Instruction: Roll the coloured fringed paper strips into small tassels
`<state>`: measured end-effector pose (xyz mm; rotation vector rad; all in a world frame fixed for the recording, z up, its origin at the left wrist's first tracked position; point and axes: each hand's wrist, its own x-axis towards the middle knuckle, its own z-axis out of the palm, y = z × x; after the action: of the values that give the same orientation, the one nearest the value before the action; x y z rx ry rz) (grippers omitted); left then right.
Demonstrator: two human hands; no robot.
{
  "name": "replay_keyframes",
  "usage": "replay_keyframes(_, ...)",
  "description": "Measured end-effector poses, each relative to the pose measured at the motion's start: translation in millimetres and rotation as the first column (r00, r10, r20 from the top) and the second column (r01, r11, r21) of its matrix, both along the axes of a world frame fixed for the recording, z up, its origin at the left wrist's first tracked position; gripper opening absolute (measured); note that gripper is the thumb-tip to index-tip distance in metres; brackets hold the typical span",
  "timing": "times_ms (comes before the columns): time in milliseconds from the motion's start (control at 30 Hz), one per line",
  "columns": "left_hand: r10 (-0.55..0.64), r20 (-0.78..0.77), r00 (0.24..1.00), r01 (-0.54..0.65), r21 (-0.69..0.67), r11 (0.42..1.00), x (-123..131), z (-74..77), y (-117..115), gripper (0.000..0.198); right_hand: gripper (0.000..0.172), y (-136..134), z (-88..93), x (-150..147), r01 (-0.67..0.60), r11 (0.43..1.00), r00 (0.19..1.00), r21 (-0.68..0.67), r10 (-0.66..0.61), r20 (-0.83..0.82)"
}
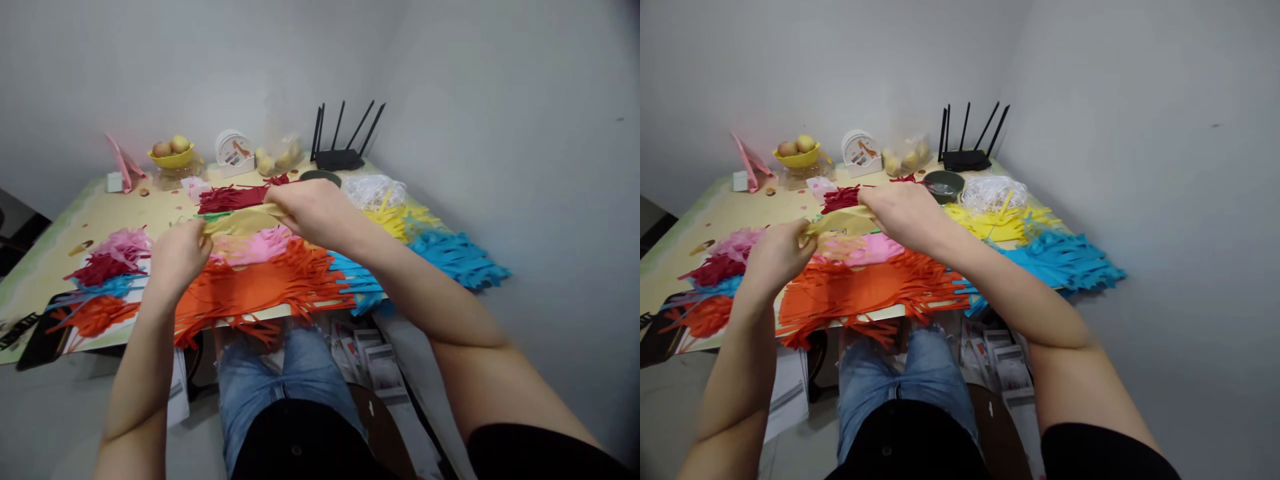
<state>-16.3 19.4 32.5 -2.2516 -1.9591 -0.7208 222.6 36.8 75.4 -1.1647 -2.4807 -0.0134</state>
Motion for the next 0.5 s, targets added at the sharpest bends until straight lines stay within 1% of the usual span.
replay_keyframes(33, -0.042, -0.016, 0.999, 0.043, 0.029, 0.999, 2, 0.1, 1, 0.020, 0.017, 1, -1.4, 1, 0.008, 1.000, 1.000, 0.002, -0.009, 0.010)
replay_keyframes(67, -0.120, -0.005, 0.993, 0.120, 0.058, 0.991, 6, 1.2, 1, 0.031, 0.017, 2, -3.1, 1, 0.004, 1.000, 1.000, -0.005, -0.004, 0.029)
replay_keyframes(100, -0.215, 0.025, 0.976, 0.212, 0.086, 0.973, 11, 2.9, 1, 0.041, 0.016, 2, -4.6, 1, -0.014, 1.000, 0.999, -0.020, 0.015, 0.052)
replay_keyframes(133, -0.304, 0.067, 0.950, 0.297, 0.105, 0.949, 17, 4.9, 1, 0.048, 0.015, 1, -5.5, 1, -0.043, 0.998, 0.996, -0.040, 0.046, 0.070)
replay_keyframes(167, -0.369, 0.117, 0.922, 0.359, 0.097, 0.928, 22, 6.6, 2, 0.047, 0.014, 1, -5.8, 2, -0.079, 0.995, 0.994, -0.065, 0.084, 0.076)
replay_keyframes(200, -0.400, 0.169, 0.901, 0.397, 0.056, 0.916, 27, 7.7, 3, 0.040, 0.014, 0, -5.5, 4, -0.117, 0.989, 0.990, -0.095, 0.124, 0.066)
replay_keyframes(267, -0.380, 0.280, 0.881, 0.417, -0.086, 0.905, 31, 7.7, 6, 0.027, 0.015, 0, -4.2, 11, -0.184, 0.971, 0.983, -0.156, 0.184, -0.013)
replay_keyframes(333, -0.312, 0.387, 0.868, 0.413, -0.212, 0.886, 29, 4.4, 8, 0.026, 0.017, 1, -5.0, 20, -0.231, 0.948, 0.970, -0.217, 0.207, -0.129)
replay_keyframes(367, -0.278, 0.438, 0.855, 0.411, -0.243, 0.879, 26, 1.8, 9, 0.028, 0.017, 3, -7.1, 24, -0.247, 0.938, 0.961, -0.245, 0.204, -0.187)
replay_keyframes(433, -0.219, 0.545, 0.810, 0.400, -0.237, 0.885, 20, -5.1, 8, 0.032, 0.019, 6, -15.3, 31, -0.263, 0.920, 0.935, -0.291, 0.169, -0.311)
replay_keyframes(500, -0.174, 0.650, 0.740, 0.375, -0.184, 0.908, 16, -13.3, 6, 0.035, 0.019, 8, -27.6, 34, -0.270, 0.910, 0.888, -0.315, 0.110, -0.446)
